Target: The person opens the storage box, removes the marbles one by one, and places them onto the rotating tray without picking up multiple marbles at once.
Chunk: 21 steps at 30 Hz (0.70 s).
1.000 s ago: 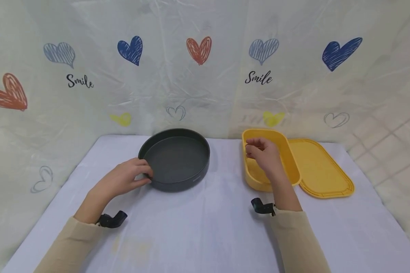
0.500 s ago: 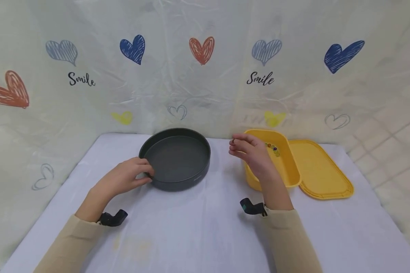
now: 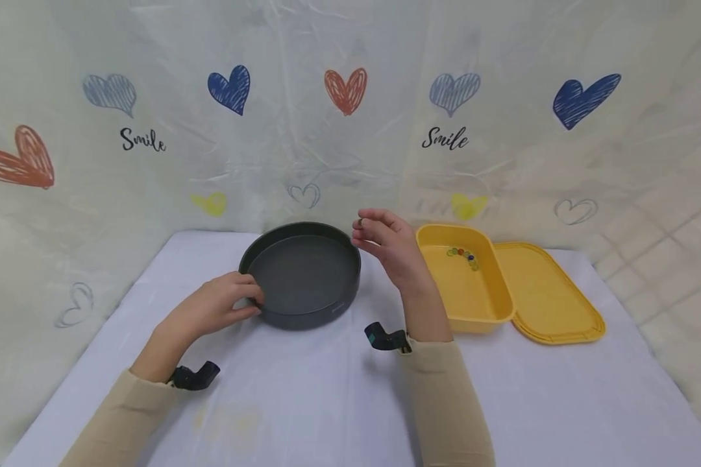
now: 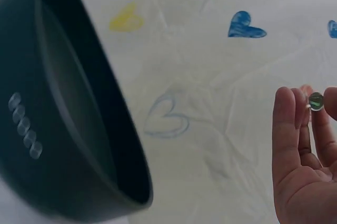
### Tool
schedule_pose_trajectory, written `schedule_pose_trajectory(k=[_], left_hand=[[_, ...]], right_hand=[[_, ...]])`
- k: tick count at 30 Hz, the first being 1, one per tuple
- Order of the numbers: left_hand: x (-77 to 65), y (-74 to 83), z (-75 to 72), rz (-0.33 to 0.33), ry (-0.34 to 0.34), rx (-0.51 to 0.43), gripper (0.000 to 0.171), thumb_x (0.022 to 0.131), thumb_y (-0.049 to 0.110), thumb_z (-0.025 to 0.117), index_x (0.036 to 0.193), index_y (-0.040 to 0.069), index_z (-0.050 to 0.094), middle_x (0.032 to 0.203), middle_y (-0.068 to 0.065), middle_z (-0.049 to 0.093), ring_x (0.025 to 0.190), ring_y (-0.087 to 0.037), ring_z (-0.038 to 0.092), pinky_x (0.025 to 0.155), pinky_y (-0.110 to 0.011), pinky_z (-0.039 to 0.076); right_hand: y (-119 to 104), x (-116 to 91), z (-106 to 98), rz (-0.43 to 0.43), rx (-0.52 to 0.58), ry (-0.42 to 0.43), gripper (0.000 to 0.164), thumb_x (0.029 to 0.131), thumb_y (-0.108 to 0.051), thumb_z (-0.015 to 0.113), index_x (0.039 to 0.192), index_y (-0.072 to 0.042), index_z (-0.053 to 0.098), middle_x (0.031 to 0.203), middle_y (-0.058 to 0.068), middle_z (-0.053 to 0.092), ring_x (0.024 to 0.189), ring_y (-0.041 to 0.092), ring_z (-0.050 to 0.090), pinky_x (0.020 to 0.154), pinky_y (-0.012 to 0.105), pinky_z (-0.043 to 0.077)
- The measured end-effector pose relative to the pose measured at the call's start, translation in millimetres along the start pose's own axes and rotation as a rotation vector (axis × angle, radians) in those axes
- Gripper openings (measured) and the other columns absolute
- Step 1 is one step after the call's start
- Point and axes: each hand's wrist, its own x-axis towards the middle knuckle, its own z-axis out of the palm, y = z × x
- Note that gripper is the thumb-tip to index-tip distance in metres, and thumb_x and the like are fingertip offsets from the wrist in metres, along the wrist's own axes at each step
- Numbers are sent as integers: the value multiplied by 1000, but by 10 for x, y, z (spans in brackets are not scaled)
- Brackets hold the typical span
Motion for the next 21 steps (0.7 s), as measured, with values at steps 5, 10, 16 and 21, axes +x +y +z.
schedule_pose_trajectory(k=[5, 10, 16, 21], left_hand=[[-3, 3, 29, 6, -1, -1, 15, 83, 21, 83, 92, 26, 72, 93, 13, 62, 88, -11, 58, 75, -31, 51], [4, 7, 21, 8, 5, 5, 15, 83, 21, 83, 91, 26, 73, 93, 13, 63, 87, -10, 58, 75, -31, 51], [4, 13, 21, 1, 1, 10, 14, 83, 21, 83, 91, 27, 72, 92, 13, 61, 87, -10, 57, 75, -30, 51], [9, 19, 9, -7, -2, 17, 14, 83, 22, 82, 91, 27, 72, 92, 13, 61, 87, -10, 57, 75, -30, 51]], right_hand=[[31, 77, 117, -23, 67, 0, 11, 100, -7, 59, 107, -8, 67, 94, 8, 70, 84, 19, 68, 86, 32, 58], [135, 87, 129, 29, 19, -1, 11, 100, -7, 59, 105, -9, 68, 95, 7, 69, 84, 18, 68, 86, 32, 57], [264, 98, 130, 69, -74, 5, 10, 100, -7, 59, 106, -10, 67, 97, 7, 67, 84, 19, 67, 86, 33, 58], [363, 124, 170, 80, -127, -19, 11, 100, -6, 57, 106, -9, 65, 98, 7, 67, 86, 19, 66, 85, 31, 58]])
